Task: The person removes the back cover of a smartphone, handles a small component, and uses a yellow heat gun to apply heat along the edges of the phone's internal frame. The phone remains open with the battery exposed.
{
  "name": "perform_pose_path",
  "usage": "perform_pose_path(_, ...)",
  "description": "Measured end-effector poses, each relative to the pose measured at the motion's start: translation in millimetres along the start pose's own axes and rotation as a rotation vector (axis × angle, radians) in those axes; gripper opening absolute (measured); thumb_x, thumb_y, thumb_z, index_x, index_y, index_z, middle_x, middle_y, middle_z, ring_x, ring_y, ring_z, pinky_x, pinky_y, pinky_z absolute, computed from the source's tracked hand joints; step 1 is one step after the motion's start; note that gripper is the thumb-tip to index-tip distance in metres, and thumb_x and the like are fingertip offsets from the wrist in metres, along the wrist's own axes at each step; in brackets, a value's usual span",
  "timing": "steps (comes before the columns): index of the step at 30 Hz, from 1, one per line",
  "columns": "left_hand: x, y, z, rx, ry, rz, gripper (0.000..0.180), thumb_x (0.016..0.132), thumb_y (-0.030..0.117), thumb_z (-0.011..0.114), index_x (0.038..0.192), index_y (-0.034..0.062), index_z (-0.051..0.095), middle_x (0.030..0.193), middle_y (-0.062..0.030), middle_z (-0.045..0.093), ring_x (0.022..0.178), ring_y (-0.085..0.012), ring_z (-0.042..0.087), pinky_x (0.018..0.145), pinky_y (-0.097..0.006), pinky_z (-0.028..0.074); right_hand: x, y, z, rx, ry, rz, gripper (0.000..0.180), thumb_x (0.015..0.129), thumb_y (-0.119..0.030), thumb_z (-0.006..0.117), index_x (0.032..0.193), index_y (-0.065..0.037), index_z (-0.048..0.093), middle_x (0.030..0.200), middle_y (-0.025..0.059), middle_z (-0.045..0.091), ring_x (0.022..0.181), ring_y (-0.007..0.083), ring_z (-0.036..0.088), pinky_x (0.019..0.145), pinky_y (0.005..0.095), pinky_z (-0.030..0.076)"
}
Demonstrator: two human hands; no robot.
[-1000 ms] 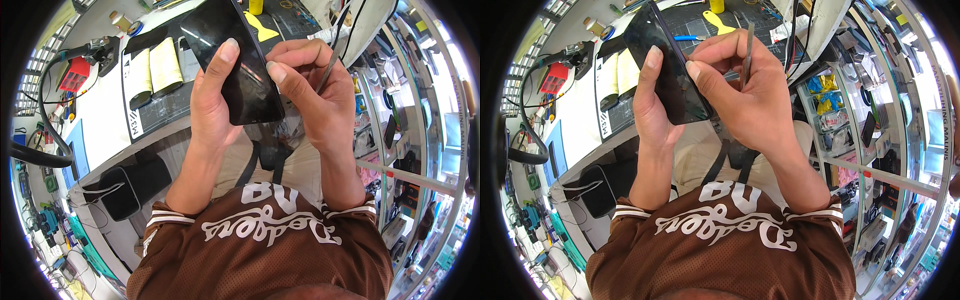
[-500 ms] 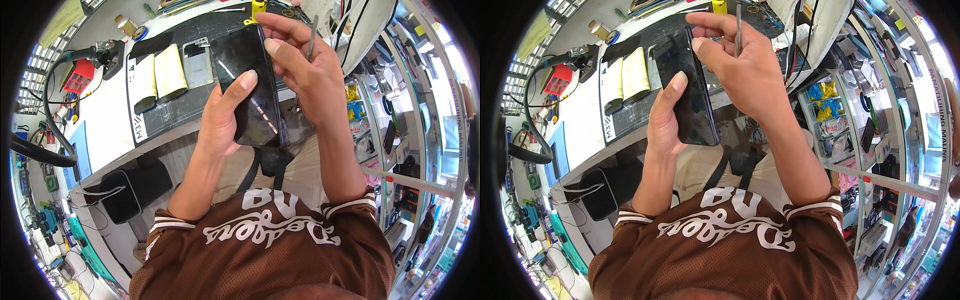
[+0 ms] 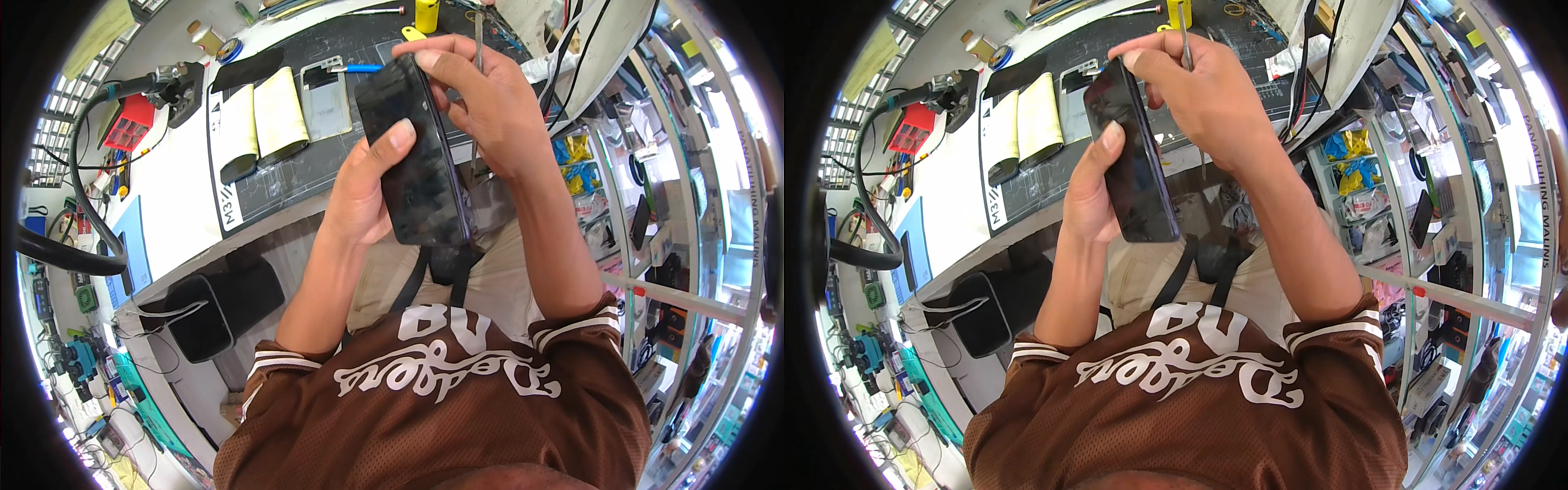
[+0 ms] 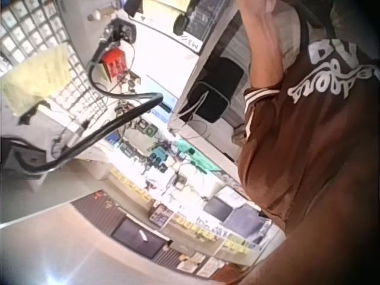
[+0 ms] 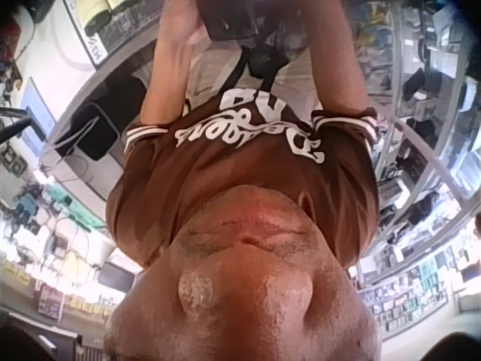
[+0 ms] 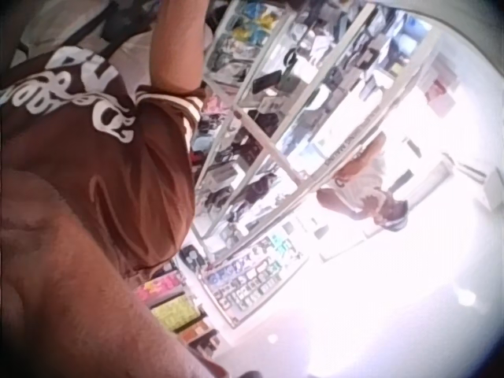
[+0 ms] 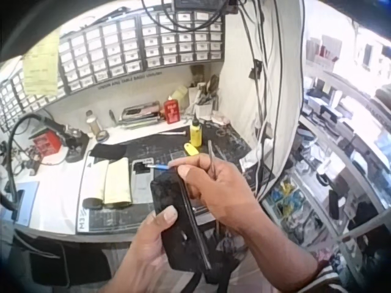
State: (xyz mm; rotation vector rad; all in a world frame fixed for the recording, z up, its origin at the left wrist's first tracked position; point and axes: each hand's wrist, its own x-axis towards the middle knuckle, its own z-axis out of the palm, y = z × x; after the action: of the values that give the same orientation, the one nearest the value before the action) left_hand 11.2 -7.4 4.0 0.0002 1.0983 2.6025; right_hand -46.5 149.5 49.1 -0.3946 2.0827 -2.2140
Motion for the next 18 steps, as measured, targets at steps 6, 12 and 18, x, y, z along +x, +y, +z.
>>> perform_pose_path(6, 7.3, 15.3, -5.9, 0.038, 0.016, 0.128, 0.046, 0.105, 0.049, 0.056, 0.096, 0.0047, 0.060, 0.081, -0.0033, 0.057, 0.071, -0.0099, 0.057, 0.057, -0.026, 0.051, -38.8, -12.8, -6.0, 0.057, 0.000, 0.069, 0.039, 0.099, -0.022, 0.059, 0.126, 0.003, 0.070, 0.101, 0.0043, 0.069, 0.067, 0.0018, 0.047, 0.052, 0.0172, 0.029)
perform_pose_path(12, 12.0, 16.1, -9.4, 0.110, 0.016, 0.189, 0.045, 0.102, 0.051, 0.059, 0.088, 0.0083, 0.056, 0.075, 0.0000, 0.050, 0.065, -0.0104, 0.046, 0.049, -0.026, 0.046, -93.2, 18.6, 6.5, 0.180, -0.113, 0.096, 0.025, 0.098, -0.005, 0.066, 0.122, 0.000, 0.071, 0.072, -0.0096, 0.057, 0.061, -0.0025, 0.040, 0.054, 0.0182, 0.029)
perform_pose_path(18, 13.0, 11.0, -12.3, 0.142, 0.045, 0.200, 0.044, 0.101, 0.051, 0.061, 0.089, 0.0086, 0.058, 0.077, -0.0005, 0.055, 0.065, -0.0117, 0.051, 0.048, -0.028, 0.047, -97.2, 19.2, 8.9, 0.164, -0.069, 0.093, 0.027, 0.095, 0.000, 0.066, 0.122, 0.001, 0.069, 0.076, -0.0078, 0.060, 0.064, -0.0017, 0.043, 0.057, 0.0177, 0.034)
